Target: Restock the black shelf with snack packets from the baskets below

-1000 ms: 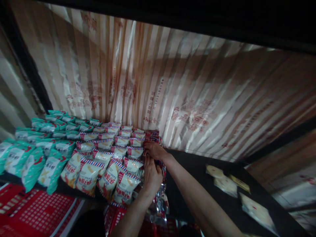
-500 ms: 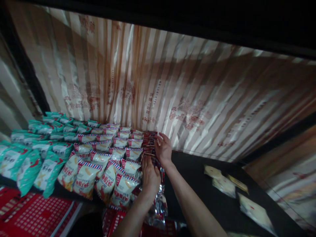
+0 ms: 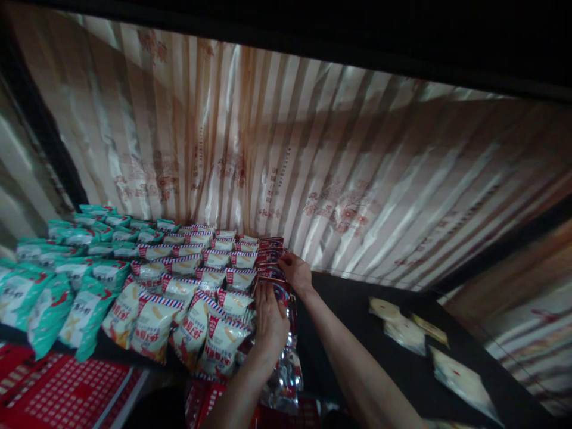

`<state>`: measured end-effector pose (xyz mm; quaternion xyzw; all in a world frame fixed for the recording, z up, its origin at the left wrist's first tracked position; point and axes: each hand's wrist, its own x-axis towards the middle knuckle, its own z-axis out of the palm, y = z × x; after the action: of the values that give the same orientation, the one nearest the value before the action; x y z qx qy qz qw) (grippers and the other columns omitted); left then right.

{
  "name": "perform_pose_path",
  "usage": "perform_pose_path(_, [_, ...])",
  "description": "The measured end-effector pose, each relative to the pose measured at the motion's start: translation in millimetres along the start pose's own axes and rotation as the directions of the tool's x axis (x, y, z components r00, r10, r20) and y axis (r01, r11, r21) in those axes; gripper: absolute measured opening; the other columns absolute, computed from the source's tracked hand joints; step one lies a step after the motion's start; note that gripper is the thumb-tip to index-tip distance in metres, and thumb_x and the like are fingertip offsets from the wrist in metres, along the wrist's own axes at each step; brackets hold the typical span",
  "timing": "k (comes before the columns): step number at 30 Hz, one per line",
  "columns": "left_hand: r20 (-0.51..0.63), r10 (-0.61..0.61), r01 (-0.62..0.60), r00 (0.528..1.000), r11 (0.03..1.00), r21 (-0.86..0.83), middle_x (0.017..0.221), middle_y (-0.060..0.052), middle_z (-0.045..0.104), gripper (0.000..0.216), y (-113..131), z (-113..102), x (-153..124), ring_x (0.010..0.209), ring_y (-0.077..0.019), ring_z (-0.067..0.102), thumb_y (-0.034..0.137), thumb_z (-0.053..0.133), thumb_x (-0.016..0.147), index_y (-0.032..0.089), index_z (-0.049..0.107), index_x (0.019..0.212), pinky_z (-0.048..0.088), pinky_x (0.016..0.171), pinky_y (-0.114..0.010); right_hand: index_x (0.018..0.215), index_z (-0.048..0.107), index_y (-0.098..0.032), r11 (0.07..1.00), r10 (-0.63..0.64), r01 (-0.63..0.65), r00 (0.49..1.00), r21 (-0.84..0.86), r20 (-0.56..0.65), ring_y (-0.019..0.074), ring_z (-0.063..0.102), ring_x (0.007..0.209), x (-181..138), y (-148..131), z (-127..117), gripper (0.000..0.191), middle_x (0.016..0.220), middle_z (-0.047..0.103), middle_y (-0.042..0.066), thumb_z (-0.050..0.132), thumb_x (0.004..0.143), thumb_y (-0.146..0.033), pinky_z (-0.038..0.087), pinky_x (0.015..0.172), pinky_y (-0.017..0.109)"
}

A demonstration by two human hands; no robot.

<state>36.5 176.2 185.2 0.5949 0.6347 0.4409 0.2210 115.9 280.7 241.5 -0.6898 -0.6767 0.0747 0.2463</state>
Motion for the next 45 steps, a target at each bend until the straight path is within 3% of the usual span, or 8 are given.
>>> perform_pose_path(10, [-0.011,0.107,-0.106,0.994,0.993,0.056,0.132,-0.014,0.05,0.041,5.0,-4.9,-2.5,0.129,-0.0243,0.039,0.007,0.033,0.083,0.014,0.057,0.116,0.033,0.107,-0.049,0.087,0.067,-0.025,0.997,0.023,-0.023,1.0,-0.071,0.004,0.0157,0.064,0.073,-1.0,-3.9,5.8,0.018,0.081,0.07,0.001,0.053,0.081,-0.034,0.042,0.06,0.023])
perform_pose_path(18, [0.004,0.156,-0.155,0.988,0.974,0.168,0.132,-0.017,0.05,0.041,10.6,-14.6,-7.3,0.13,-0.0271,0.036,0.016,0.032,0.086,0.005,0.056,0.118,0.032,0.109,-0.046,0.103,0.063,-0.016,0.983,0.017,0.022,0.978,0.183,-0.21,0.0175,0.062,0.083,-21.3,9.2,0.6,0.034,0.1,0.063,0.01,0.042,0.085,-0.036,0.047,0.075,0.029])
perform_pose_path(24, [-0.03,0.209,-0.202,0.977,0.967,0.154,0.134,-0.016,0.048,0.041,11.0,-21.9,-22.6,0.132,-0.026,0.034,0.018,0.032,0.087,0.006,0.055,0.119,0.033,0.108,-0.047,0.101,0.061,-0.014,0.917,0.034,0.114,0.932,0.382,-0.36,0.0218,0.056,0.098,-71.4,27.3,-12.3,0.038,0.103,0.06,0.012,0.041,0.084,-0.04,0.044,0.09,0.038])
perform_pose_path(31, [-0.077,0.39,-0.39,0.918,0.921,0.017,0.127,-0.009,0.056,0.041,9.2,-46.4,-85.9,0.125,-0.0182,0.044,0.013,0.029,0.088,0.016,0.053,0.121,0.043,0.102,-0.039,0.101,0.06,-0.016,0.845,0.149,0.058,0.929,0.531,-0.34,0.0233,0.054,0.104,-147.6,64.6,-5.3,0.039,0.109,0.06,0.013,0.043,0.082,-0.046,0.04,0.096,0.042])
perform_pose_path(36, [-0.019,0.55,-0.546,0.835,0.825,-0.145,0.108,-0.008,0.067,0.041,-16.6,-48.7,-154.0,0.11,-0.0174,0.057,0.006,0.032,0.082,0.02,0.06,0.109,0.05,0.092,-0.033,0.101,0.059,-0.016,0.762,0.325,-0.066,0.899,0.644,-0.292,0.0233,0.057,0.1,-207.1,75.1,-0.3,0.043,0.105,0.062,0.012,0.046,0.08,-0.051,0.041,0.093,0.041])
perform_pose_path(38, [0.078,0.479,-0.459,0.875,0.869,-0.187,0.106,-0.008,0.068,0.038,-32.3,-43.3,-179.0,0.104,-0.0177,0.06,0.008,0.035,0.081,0.019,0.062,0.104,0.051,0.089,-0.033,0.104,0.057,-0.016,0.721,0.399,-0.132,0.882,0.68,-0.252,0.0222,0.058,0.097,-234.4,73.0,2.5,0.043,0.104,0.063,0.01,0.046,0.081,-0.051,0.043,0.09,0.039])
perform_pose_path(41, [0.244,0.11,-0.073,0.964,0.985,-0.155,0.1,-0.008,0.069,0.034,-55.8,-31.6,-209.4,0.096,-0.0184,0.063,0.006,0.037,0.076,0.02,0.067,0.087,0.052,0.086,-0.033,0.102,0.057,-0.017,0.691,0.418,-0.21,0.897,0.692,-0.145,0.0209,0.059,0.096,-275.6,71.9,15.7,0.04,0.102,0.065,0.009,0.045,0.081,-0.05,0.044,0.088,0.034])
perform_pose_path(45, [0.341,-0.352,0.401,0.872,0.912,-0.083,0.094,-0.008,0.07,0.029,-77.7,-21.0,-227.0,0.094,-0.0194,0.063,0.003,0.043,0.068,0.019,0.067,0.075,0.046,0.092,-0.033,0.094,0.063,-0.018,0.747,0.308,-0.324,0.943,0.58,0.129,0.0207,0.063,0.092,-318.8,81.3,47.9,0.034,0.097,0.068,0.008,0.045,0.081,-0.043,0.047,0.084,0.031])
